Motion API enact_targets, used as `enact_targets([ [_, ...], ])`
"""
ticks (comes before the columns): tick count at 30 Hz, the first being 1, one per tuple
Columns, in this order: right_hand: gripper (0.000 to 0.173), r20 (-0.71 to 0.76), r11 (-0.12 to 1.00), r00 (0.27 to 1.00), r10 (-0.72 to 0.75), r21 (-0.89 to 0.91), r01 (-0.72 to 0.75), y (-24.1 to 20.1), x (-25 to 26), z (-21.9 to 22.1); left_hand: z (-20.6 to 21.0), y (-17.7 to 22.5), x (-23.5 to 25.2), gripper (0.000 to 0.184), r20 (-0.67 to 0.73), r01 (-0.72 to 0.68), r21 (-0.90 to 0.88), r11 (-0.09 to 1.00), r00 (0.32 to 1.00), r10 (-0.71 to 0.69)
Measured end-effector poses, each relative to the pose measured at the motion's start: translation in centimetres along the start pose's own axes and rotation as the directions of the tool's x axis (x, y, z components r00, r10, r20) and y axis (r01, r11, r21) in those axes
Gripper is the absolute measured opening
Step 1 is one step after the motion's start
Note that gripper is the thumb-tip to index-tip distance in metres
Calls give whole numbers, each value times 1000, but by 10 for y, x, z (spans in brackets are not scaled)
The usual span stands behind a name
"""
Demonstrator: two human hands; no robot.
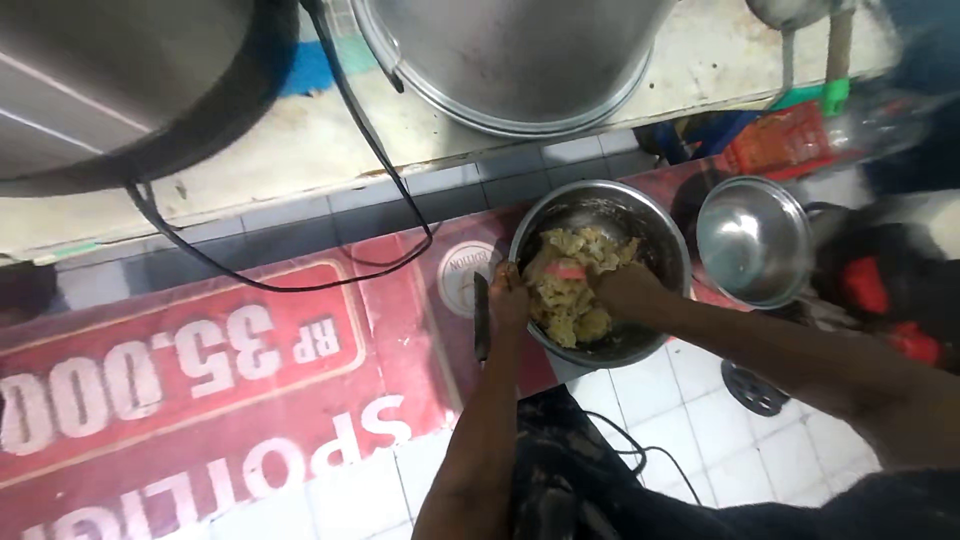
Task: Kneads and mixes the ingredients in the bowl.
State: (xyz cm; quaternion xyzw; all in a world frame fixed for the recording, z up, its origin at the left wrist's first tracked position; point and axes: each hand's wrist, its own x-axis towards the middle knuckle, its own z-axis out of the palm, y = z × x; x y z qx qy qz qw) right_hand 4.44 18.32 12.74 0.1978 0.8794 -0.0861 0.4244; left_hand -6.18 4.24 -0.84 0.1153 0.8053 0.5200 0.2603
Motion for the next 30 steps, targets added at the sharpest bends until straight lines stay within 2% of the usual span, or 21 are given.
enact_targets([
  [2, 57, 27, 993, 994, 109, 49, -111, 9, -15, -7, 0, -1, 0, 39, 6, -17, 4, 1000, 1000, 17],
  [5, 33, -118, 973, 970, 215, 108, -202, 29, -31, -21, 0, 0, 0, 38, 16, -11, 18, 1000, 1000, 10],
  [8, 28, -64, 910, 919, 390, 178, -374, 53, -17, -43, 2, -4, 1, 36, 5, -14, 35, 999, 1000, 14],
  [10, 29, -42, 872, 892, 450, 236, -429, 71, 9, -35, 1, -1, -1, 37, 14, 1, 42, 999, 1000, -1],
  [11, 31, -43, 866, 894, 446, 273, -419, 82, 28, -23, 2, 0, -1, 37, 14, 7, 46, 999, 1000, -8],
  [13, 37, -68, 870, 934, 351, 392, -298, 98, 65, -5, 1, 2, 0, 36, 19, 16, 36, 999, 1000, -16],
  [15, 35, -74, 863, 968, 238, 473, -176, 85, 79, -12, -5, 3, -5, 36, 44, 40, 27, 999, 998, -41],
  [17, 31, -25, 891, 988, 153, 436, -127, 55, 67, -21, -4, 2, -14, 36, 54, 52, 20, 998, 997, -53],
  [19, 31, -20, 947, 996, 87, 311, -76, 35, 61, -21, -1, 1, -6, 35, 25, 52, -10, 999, 998, -51],
  [22, 30, -14, 990, 999, 50, 133, -48, 28, 35, -11, -1, -1, -8, 37, 25, 41, 3, 999, 999, -41],
  [25, 27, 8, 982, 983, 185, 40, -186, 39, 0, -41, -2, 6, -4, 36, 22, -6, -6, 1000, 1000, 6],
  [27, 27, -12, 952, 952, 306, -8, -306, 58, 1, -49, -3, 9, -4, 36, 25, -28, -2, 1000, 999, 28],
  [28, 26, -14, 941, 942, 335, -41, -336, 70, 7, -44, -3, 9, -5, 37, 25, -40, 8, 999, 999, 40],
  [30, 26, 46, 952, 955, 294, -107, -288, 91, 14, -15, -3, 6, -6, 36, 16, -63, 25, 998, 998, 62],
])
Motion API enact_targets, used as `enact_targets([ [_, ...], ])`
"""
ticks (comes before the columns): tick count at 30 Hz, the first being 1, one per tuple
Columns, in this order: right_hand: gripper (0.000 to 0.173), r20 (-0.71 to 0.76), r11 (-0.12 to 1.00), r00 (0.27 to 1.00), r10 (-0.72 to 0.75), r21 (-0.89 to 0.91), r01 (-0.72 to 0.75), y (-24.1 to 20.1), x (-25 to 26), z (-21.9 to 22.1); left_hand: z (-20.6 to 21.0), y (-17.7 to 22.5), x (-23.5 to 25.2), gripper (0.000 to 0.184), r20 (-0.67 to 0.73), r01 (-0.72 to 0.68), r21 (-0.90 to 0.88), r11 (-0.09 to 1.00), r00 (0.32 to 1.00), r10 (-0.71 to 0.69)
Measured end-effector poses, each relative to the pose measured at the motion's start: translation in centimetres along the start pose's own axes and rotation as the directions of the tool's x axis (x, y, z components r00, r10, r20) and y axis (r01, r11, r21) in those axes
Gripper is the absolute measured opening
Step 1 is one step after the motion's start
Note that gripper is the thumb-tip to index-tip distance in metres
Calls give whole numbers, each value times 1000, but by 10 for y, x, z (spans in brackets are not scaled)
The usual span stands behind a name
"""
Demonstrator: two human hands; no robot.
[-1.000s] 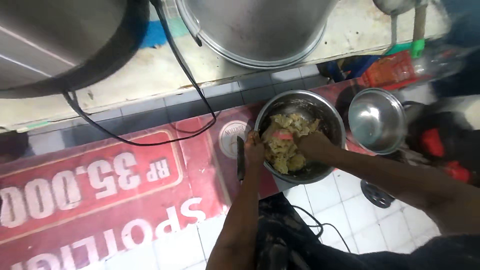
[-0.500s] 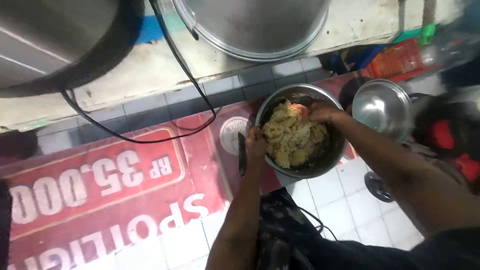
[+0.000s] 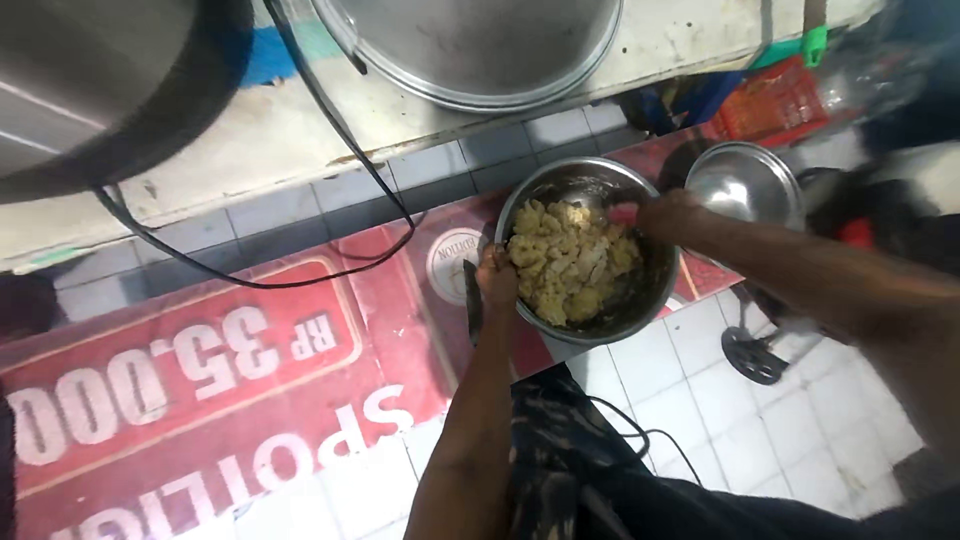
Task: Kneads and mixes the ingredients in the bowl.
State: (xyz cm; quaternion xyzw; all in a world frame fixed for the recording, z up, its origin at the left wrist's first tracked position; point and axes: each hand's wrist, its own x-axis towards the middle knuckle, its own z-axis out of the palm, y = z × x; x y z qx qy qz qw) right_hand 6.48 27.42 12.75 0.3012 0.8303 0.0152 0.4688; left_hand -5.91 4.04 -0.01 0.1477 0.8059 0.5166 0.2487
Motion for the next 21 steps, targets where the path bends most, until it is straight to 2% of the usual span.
enact_targets([
  [1, 26, 30, 998, 998, -51, 24, 51, 5, 3, 19, 0, 1, 0, 36, 2, -12, 9, 1000, 1000, 12],
  [3, 29, 96, 979, 989, -113, 179, 94, 10, 14, 57, 0, 3, -1, 35, -3, -25, 18, 1000, 1000, 25],
  [6, 30, 71, 880, 990, -122, 469, 75, 18, 40, 104, 1, 6, 0, 36, -7, -4, 16, 1000, 1000, 4],
  [9, 39, 58, 738, 997, -57, 675, 3, 18, 34, 102, 4, 2, 2, 35, -1, -19, 7, 1000, 1000, 19],
  [12, 35, 78, 610, 997, -22, 791, -49, 17, 31, 103, 1, 0, 0, 35, 10, -25, 9, 1000, 1000, 25],
  [15, 34, 87, 562, 996, -31, 825, -55, 1, 38, 104, 1, 2, 0, 37, 13, -33, 58, 998, 999, 32],
  [17, 40, 108, 565, 993, -45, 823, -64, -16, 34, 89, 1, 4, -1, 37, 13, -26, 77, 997, 1000, 25],
  [21, 45, -4, 602, 994, -111, 796, 71, -42, 36, 56, 6, 2, 5, 34, -28, -14, 37, 999, 999, 15],
])
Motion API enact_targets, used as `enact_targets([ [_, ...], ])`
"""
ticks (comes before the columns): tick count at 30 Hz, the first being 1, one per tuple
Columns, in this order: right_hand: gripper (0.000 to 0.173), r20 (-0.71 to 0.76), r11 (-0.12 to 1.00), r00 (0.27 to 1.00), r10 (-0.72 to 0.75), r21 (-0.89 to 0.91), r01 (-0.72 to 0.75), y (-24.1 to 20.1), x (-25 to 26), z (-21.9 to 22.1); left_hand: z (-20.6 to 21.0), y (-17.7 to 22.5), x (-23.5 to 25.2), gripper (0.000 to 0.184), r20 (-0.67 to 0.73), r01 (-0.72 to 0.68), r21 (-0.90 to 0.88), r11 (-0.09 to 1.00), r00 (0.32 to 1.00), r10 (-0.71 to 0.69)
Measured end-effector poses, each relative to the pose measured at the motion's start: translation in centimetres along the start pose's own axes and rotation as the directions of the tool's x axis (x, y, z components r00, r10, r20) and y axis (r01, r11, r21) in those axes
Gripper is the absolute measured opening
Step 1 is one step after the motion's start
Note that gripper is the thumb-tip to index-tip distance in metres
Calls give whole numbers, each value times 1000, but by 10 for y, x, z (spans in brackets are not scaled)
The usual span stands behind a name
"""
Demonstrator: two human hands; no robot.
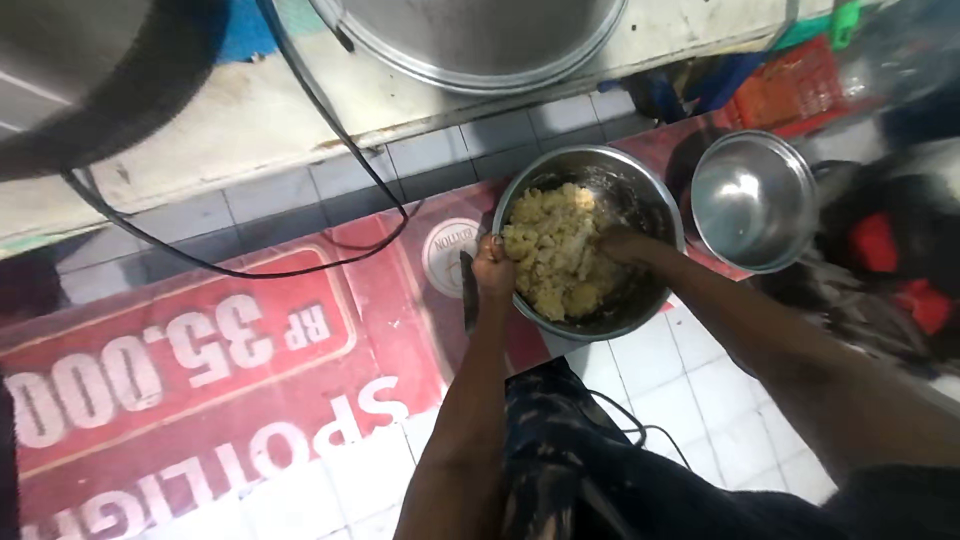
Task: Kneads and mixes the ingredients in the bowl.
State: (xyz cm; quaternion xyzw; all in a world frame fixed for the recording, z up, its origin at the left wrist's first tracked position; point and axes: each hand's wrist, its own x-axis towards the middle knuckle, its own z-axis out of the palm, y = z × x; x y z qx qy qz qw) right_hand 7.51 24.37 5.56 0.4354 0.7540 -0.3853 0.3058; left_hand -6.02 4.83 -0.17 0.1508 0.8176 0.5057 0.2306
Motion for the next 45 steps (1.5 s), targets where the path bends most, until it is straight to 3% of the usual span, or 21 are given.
enact_targets([
  [3, 40, -26, 994, 997, -72, -84, 70, -28, -3, -8, -3, -3, -7, 36, 6, -12, -31, 999, 1000, 13],
  [6, 27, -20, 938, 999, -37, -346, 28, -48, -25, -34, -3, -10, -13, 36, -18, -20, -58, 998, 1000, 19],
  [8, 32, -4, 857, 1000, 26, -515, -25, -53, -45, -60, -3, -6, -13, 37, -18, 4, -63, 998, 1000, -5],
  [13, 26, 42, 702, 989, 145, -708, -73, -5, -49, -55, -3, -2, -15, 39, -22, -3, -29, 1000, 1000, 2],
  [17, 22, 229, 708, 967, 116, -701, 81, 42, -34, -27, 3, -2, 2, 34, -38, -31, -46, 998, 999, 29],
  [19, 21, 291, 740, 957, 13, -647, 186, 75, -19, -8, 5, -2, 7, 33, -31, -51, -37, 998, 998, 50],
  [21, 25, 340, 750, 939, -44, -610, 256, 81, -20, 14, 5, -6, 9, 31, -36, -91, -39, 995, 995, 90],
  [29, 39, 444, 854, 886, -137, -400, 332, 36, -49, 58, 8, -14, 16, 28, -33, -123, -178, 976, 992, 119],
  [32, 39, 380, 895, 892, -244, -266, 358, 28, -54, 74, 8, -12, 14, 27, -30, -106, -206, 973, 994, 102],
  [34, 37, 324, 937, 904, -279, -115, 331, 20, -56, 76, 7, -12, 14, 29, -12, -87, -213, 973, 996, 86],
  [36, 34, 248, 970, 955, -160, 220, 106, 12, -61, 83, 8, -11, 12, 29, -7, -60, -240, 969, 998, 60],
  [38, 22, 236, 851, 971, -22, 514, -106, 7, -58, 92, 9, -11, 11, 27, -6, -48, -273, 961, 999, 48],
  [40, 19, 304, 657, 952, 41, 709, -255, 4, -59, 97, 6, -12, 4, 29, 14, -55, -273, 960, 998, 62],
  [45, 32, 341, 233, 937, -78, 920, -315, 18, -63, 103, 2, -10, -5, 26, -27, -56, -288, 956, 998, 50],
])
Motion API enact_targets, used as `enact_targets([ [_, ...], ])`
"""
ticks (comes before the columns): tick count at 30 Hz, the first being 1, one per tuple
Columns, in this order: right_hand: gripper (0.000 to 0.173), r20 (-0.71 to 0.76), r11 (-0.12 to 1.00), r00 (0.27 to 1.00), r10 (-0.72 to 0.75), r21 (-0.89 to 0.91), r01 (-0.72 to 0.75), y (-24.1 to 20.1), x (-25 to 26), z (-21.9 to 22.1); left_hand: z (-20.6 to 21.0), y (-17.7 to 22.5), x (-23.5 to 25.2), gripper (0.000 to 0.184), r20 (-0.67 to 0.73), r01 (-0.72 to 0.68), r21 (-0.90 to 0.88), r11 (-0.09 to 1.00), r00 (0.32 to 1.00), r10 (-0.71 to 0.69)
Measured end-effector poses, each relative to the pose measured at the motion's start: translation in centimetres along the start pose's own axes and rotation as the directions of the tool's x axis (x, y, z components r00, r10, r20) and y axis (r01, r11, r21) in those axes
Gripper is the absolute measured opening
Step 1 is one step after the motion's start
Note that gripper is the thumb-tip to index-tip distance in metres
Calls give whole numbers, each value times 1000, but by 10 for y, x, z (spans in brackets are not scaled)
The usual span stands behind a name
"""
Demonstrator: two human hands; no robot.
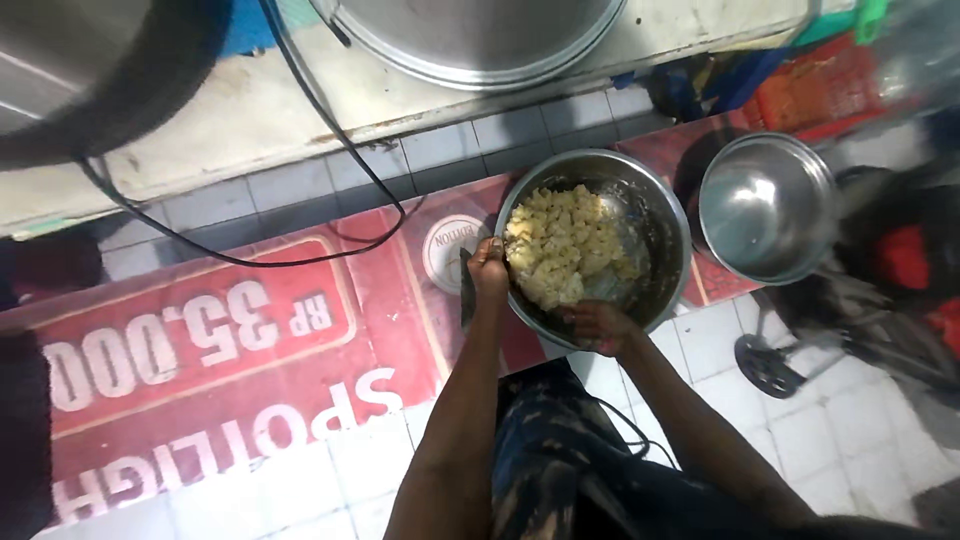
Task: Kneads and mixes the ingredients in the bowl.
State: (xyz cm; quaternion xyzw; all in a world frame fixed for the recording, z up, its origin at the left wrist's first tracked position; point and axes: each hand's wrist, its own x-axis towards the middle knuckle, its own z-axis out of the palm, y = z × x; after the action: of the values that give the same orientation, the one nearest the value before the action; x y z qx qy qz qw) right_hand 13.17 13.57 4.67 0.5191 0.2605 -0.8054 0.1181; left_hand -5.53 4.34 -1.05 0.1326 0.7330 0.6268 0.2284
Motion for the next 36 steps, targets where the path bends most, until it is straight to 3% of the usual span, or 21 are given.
enact_targets([
  [4, 45, 227, 921, 971, -73, 389, -21, 3, 1, -26, -3, 5, -7, 28, 19, 17, 46, 999, 1000, -18],
  [10, 46, 298, 858, 927, -226, 511, 46, -22, 0, -53, -2, 5, -17, 32, -4, 90, 172, 981, 996, -91],
  [16, 48, 118, 898, 971, -208, 417, 142, -56, -5, -59, 5, 1, -32, 35, -60, 103, 262, 960, 994, -91],
  [21, 40, 147, 932, 973, -179, 342, 120, -100, -11, -67, 6, 10, -58, 42, -45, 238, 437, 867, 969, -244],
  [23, 39, 153, 979, 980, -131, 178, 103, -119, -17, -64, 7, 17, -71, 40, -41, 263, 476, 839, 960, -277],
  [26, 36, 86, 977, 995, -60, -197, 75, -145, -32, -48, 8, 10, -80, 36, -54, 257, 366, 894, 965, -256],
  [28, 33, -36, 842, 998, -47, -539, 20, -159, -47, -34, 4, 6, -70, 39, -41, 263, 313, 912, 964, -264],
  [29, 31, -89, 689, 994, -65, -724, -20, -164, -55, -24, 0, 4, -58, 41, -34, 227, 310, 923, 973, -227],
  [31, 28, -154, 222, 978, -140, -968, -121, -164, -64, -5, -7, 13, -27, 45, -5, 153, 321, 935, 987, -160],
  [33, 27, -160, -206, 982, -97, -962, -177, -162, -73, 20, -6, 24, 14, 43, 39, 125, 320, 939, 989, -145],
  [35, 29, -191, -490, 981, -11, -855, -172, -156, -76, 39, -3, 34, 45, 42, 129, 122, 362, 924, 975, -179],
  [36, 28, -211, -578, 977, 10, -799, -167, -152, -75, 43, 0, 34, 55, 42, 172, 108, 362, 926, 968, -180],
])
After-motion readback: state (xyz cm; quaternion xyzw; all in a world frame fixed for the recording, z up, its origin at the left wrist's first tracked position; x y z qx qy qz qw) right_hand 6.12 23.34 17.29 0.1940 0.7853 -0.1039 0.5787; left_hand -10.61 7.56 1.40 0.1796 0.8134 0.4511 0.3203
